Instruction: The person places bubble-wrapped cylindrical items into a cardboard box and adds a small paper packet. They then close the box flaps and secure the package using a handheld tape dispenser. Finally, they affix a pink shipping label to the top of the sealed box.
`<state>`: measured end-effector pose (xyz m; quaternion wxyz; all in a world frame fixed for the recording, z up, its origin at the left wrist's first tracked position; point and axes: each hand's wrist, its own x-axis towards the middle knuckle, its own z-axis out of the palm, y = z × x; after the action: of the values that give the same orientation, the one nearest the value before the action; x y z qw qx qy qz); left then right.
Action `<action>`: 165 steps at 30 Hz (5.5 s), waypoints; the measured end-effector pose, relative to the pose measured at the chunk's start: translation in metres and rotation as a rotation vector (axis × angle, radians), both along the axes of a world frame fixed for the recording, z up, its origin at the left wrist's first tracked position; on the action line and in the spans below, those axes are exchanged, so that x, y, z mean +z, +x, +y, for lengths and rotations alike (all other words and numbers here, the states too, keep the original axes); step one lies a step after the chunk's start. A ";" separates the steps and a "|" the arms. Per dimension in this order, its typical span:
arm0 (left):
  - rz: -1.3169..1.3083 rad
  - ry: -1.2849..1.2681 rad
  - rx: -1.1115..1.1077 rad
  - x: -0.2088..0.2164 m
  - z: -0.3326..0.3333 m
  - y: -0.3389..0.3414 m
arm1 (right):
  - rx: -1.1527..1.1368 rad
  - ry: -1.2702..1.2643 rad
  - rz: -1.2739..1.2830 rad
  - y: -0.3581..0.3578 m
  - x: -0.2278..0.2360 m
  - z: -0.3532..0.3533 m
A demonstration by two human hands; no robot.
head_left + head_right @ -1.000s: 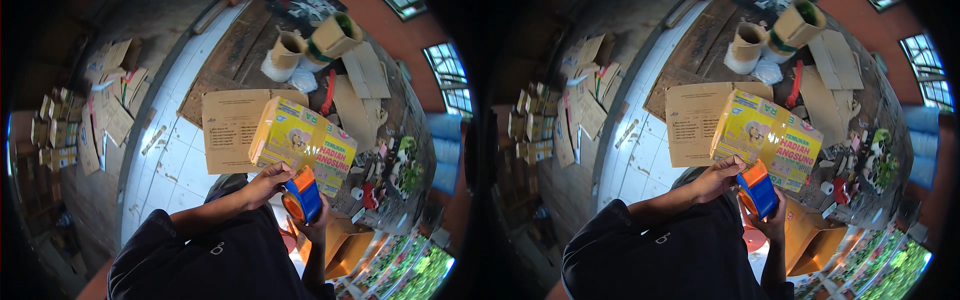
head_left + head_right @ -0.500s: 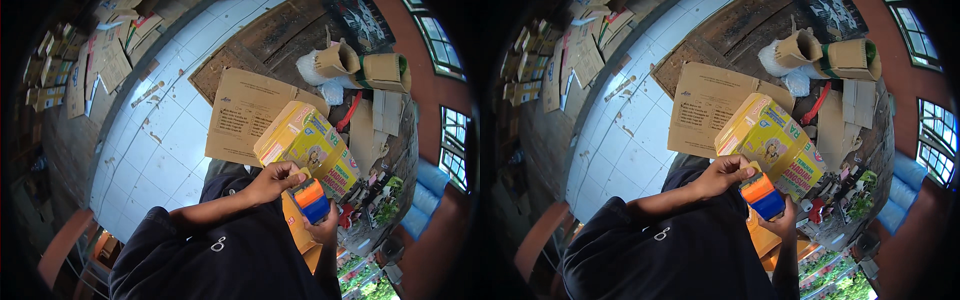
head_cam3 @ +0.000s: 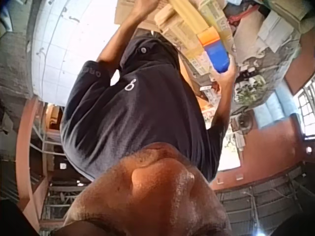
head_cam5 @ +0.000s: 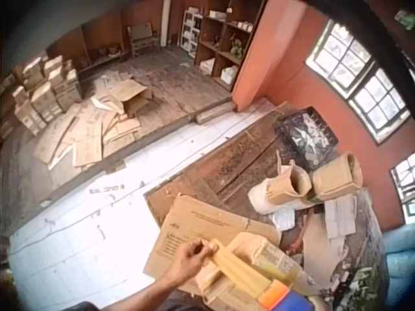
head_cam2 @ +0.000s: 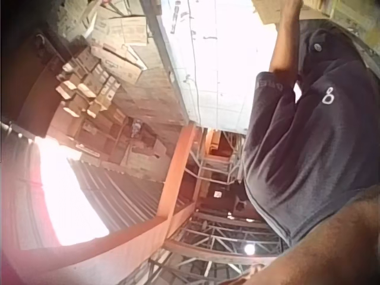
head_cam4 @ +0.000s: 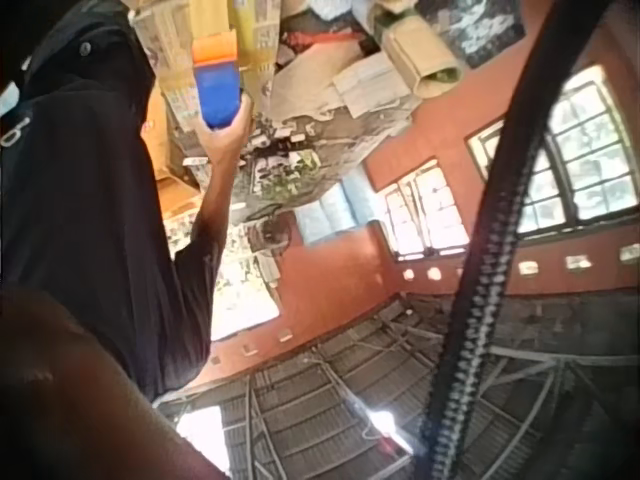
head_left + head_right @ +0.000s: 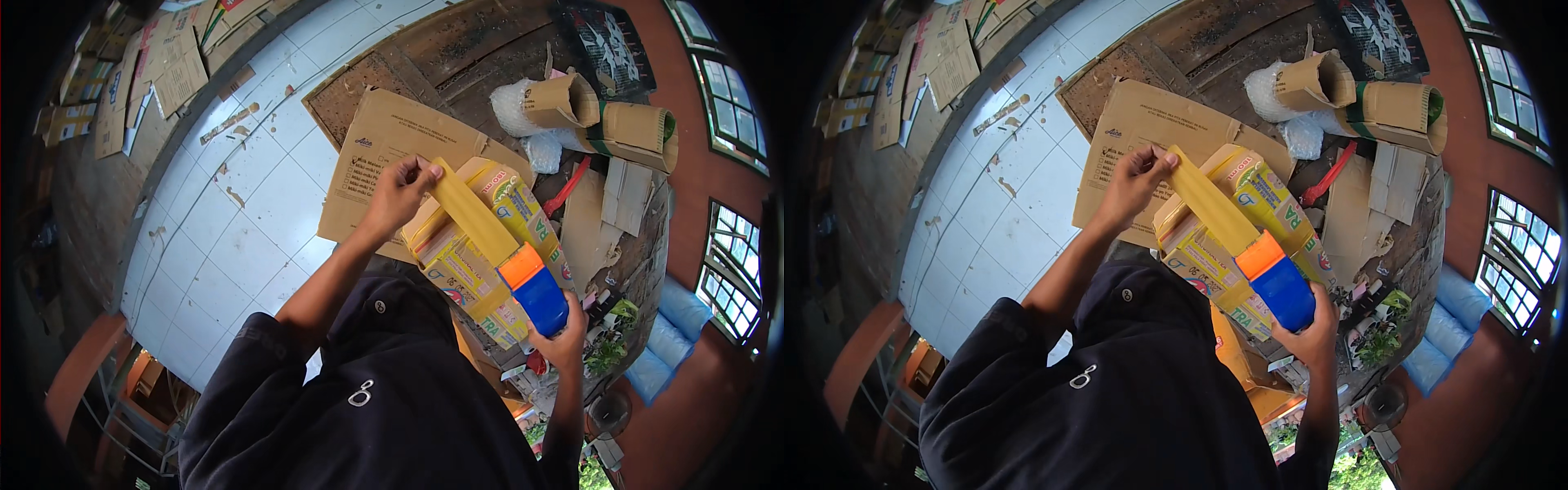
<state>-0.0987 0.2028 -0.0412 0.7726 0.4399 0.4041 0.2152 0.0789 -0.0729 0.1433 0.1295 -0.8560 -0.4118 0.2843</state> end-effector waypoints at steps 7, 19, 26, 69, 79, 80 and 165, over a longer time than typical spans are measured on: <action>0.099 -0.040 0.010 -0.013 0.007 -0.009 | 0.067 -0.056 0.024 0.004 -0.011 0.024; 0.142 -0.064 0.046 -0.079 -0.032 0.007 | 0.113 -0.153 -0.013 0.009 -0.037 0.017; 0.208 -0.188 -0.074 -0.085 -0.052 0.022 | 0.070 -0.164 0.031 0.006 -0.033 0.023; 0.515 0.406 -0.073 -0.116 -0.060 0.034 | 0.376 0.223 0.114 0.010 -0.044 0.029; 0.457 0.528 -0.323 0.030 -0.084 0.027 | 0.414 0.338 0.143 0.003 -0.039 0.036; 0.503 0.581 -0.289 0.036 -0.093 0.025 | 0.407 0.321 0.134 0.004 -0.039 0.035; 0.428 1.196 -1.211 0.064 -0.268 0.210 | 0.218 0.278 0.138 0.104 -0.069 -0.311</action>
<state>0.1114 -0.0653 0.0227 0.3015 0.9409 0.0569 -0.1433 0.1830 -0.3843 0.0738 0.2429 -0.7586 -0.5277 0.2950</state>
